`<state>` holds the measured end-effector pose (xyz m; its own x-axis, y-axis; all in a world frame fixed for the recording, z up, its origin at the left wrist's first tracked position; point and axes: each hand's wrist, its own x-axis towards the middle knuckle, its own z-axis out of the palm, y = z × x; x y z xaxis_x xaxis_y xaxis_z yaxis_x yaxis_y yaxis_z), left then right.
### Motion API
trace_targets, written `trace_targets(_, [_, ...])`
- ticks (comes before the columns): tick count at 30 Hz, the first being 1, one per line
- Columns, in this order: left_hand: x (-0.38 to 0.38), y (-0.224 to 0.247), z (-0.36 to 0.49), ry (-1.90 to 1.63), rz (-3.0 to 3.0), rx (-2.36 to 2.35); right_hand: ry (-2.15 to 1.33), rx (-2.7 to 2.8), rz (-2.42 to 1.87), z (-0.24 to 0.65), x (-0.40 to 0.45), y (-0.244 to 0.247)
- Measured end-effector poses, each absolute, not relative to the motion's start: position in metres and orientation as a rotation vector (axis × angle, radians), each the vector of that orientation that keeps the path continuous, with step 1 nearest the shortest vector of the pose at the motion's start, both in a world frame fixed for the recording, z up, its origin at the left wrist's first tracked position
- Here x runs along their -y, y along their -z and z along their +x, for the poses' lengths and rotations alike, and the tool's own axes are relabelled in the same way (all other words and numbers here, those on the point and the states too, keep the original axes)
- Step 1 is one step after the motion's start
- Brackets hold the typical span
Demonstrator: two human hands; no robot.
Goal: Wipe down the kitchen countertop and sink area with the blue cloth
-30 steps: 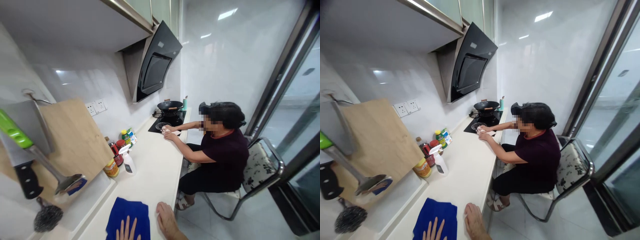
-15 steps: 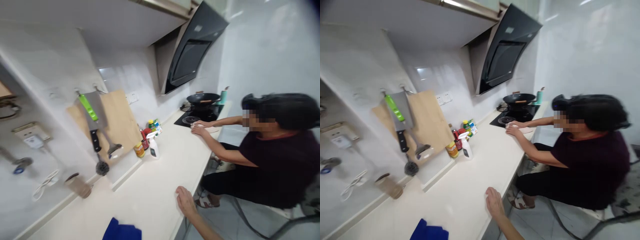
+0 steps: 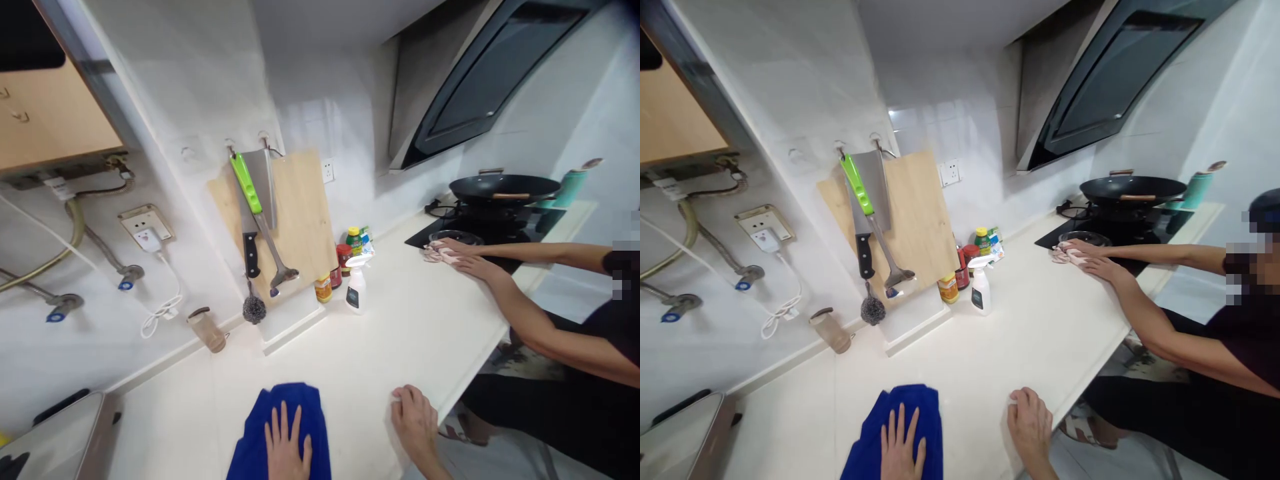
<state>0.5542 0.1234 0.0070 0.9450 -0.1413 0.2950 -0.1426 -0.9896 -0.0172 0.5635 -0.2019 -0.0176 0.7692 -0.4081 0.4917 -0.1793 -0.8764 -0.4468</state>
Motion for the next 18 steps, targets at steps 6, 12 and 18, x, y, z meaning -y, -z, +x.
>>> trace_targets(6, [-0.065, -0.005, 0.638, -0.403, 2.959, 0.270, 0.835, -0.406, -2.570, 0.566, 0.203, 0.022])
trace_targets(12, [0.004, 0.006, 0.706, -0.413, 2.840, 0.282, 0.881, -0.338, -2.594, 0.572, 0.215, 0.045])
trace_targets(18, [0.059, 0.002, 0.750, -0.434, 2.736, 0.239, 0.823, -0.313, -2.663, 0.571, 0.225, 0.061])
